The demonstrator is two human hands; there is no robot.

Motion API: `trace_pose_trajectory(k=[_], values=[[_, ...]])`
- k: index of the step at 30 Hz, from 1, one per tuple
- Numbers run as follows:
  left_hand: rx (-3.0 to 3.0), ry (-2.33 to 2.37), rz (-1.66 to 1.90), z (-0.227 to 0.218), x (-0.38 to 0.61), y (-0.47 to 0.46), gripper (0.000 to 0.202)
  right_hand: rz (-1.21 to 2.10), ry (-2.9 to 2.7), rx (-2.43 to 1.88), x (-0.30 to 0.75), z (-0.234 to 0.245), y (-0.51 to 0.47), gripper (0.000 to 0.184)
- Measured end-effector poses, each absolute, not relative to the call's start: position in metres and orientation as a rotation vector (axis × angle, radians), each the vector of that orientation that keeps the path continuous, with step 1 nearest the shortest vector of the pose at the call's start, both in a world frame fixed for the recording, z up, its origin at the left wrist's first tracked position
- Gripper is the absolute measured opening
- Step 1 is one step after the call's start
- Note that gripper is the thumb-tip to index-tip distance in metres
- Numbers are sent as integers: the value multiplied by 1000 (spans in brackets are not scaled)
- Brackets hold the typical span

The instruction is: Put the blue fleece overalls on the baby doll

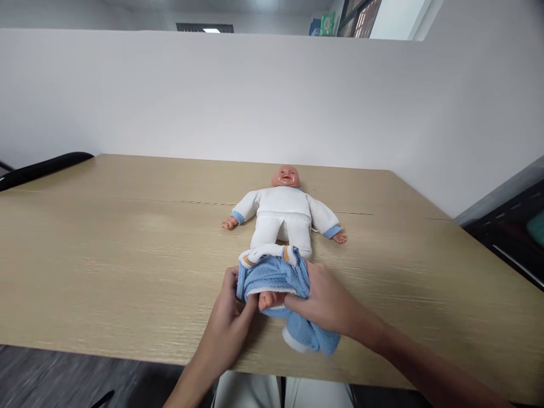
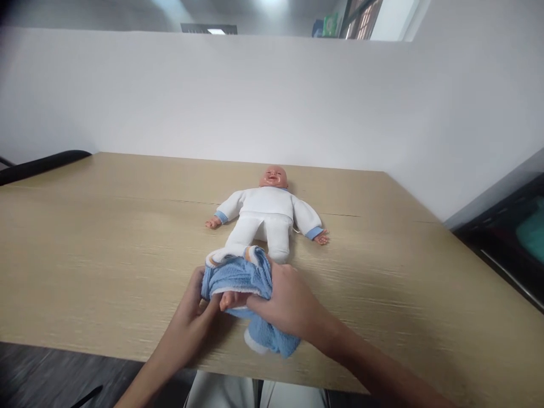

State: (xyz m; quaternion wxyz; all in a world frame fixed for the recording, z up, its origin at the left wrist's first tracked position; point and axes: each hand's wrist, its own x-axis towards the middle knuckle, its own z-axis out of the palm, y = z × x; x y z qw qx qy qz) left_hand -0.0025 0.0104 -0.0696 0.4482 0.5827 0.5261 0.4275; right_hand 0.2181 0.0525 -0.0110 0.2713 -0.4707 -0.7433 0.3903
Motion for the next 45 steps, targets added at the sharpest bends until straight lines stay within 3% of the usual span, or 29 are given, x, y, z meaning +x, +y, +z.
trace_pose_trajectory(k=[10,15,17,20,24,27,30,34,37,41,45], values=[[1581,1351,1066,-64,-7,48,17,929,-2087,-1124,239,-19,97,19],[1647,1357,1054,-61,-11,69,15,1193,-1970,-1116,250,-32,99,51],[1673,1346,1005,-56,-15,73,19,1283,-1870,-1067,256,-39,99,57],[1737,1277,955,-46,-25,75,27,1422,-1695,-981,269,-52,100,52],[1749,1094,957,-32,-36,76,51,1618,-1417,-976,284,-67,104,58],[1781,1099,1012,-19,-32,82,51,1718,-1285,-940,286,-70,105,65],[1954,1227,933,-1,-18,96,50,1744,-1276,-886,285,-66,105,62],[2307,1119,419,31,3,126,56,1704,-1303,-844,287,-64,106,46],[2336,953,149,49,15,152,48,1688,-1242,-878,291,-67,107,35],[2158,604,130,50,30,181,31,1652,-1242,-966,297,-64,108,40],[2019,507,95,29,41,196,39,1729,-1592,-947,310,-56,110,41]])
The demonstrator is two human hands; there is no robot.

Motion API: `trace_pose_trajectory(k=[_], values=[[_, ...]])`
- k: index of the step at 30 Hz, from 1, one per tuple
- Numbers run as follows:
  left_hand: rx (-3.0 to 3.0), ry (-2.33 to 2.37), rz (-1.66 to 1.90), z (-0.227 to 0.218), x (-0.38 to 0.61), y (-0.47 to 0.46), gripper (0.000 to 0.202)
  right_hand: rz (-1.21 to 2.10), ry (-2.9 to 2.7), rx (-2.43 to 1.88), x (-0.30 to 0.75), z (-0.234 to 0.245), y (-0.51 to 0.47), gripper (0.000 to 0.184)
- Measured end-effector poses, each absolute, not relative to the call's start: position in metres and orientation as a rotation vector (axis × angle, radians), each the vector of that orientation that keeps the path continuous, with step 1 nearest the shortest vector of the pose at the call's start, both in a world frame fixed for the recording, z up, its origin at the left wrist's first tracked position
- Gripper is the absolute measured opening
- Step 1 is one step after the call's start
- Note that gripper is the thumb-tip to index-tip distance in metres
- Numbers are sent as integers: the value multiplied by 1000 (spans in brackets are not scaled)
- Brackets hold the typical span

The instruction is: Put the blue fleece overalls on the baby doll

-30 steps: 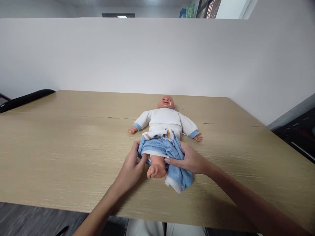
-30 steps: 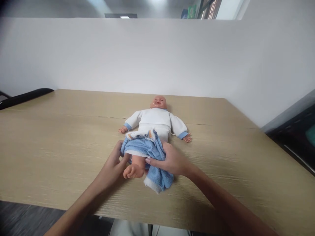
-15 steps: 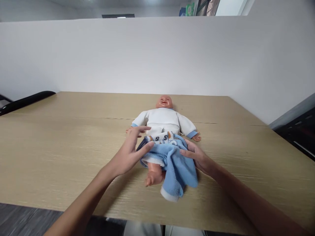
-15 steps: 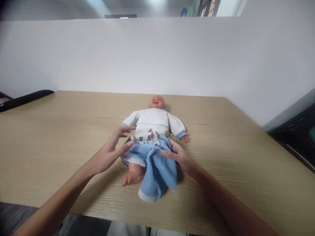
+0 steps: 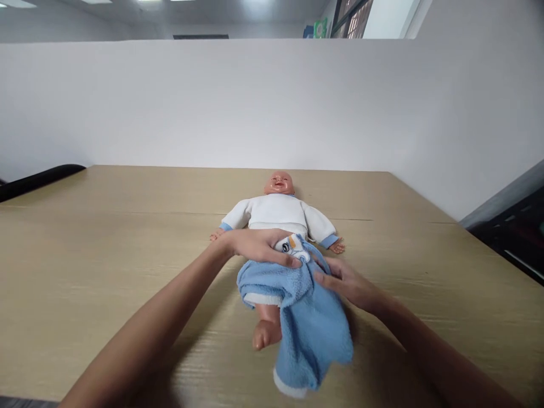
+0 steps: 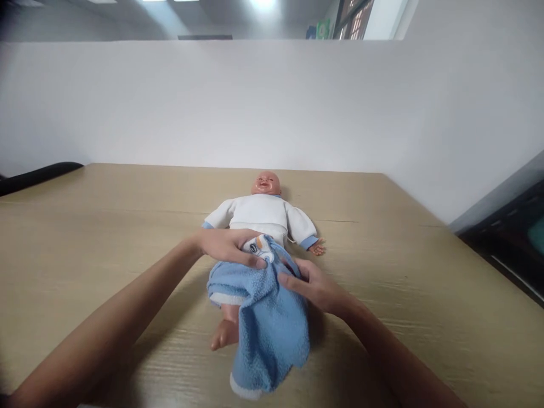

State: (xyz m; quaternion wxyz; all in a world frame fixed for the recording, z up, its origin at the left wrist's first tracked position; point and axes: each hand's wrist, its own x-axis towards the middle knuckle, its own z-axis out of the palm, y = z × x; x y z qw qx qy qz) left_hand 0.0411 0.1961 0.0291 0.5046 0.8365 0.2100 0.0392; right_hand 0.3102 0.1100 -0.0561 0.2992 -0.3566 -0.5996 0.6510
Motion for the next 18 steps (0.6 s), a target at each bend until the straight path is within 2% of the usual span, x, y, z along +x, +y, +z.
trace_pose_trajectory(k=[3,8,11,18], values=[[1935,484,45,14,47,201,49,1851,-1772,-883,321,-55,109,44],[1833,335,-187,2,51,208,42,1734,-1342,-950,320,-62,105,47],[1721,247,-254,-2,49,210,42,1758,-1293,-991,315,-62,105,45],[1721,93,-58,-1,49,205,32,2060,-1710,-760,324,-43,101,48]])
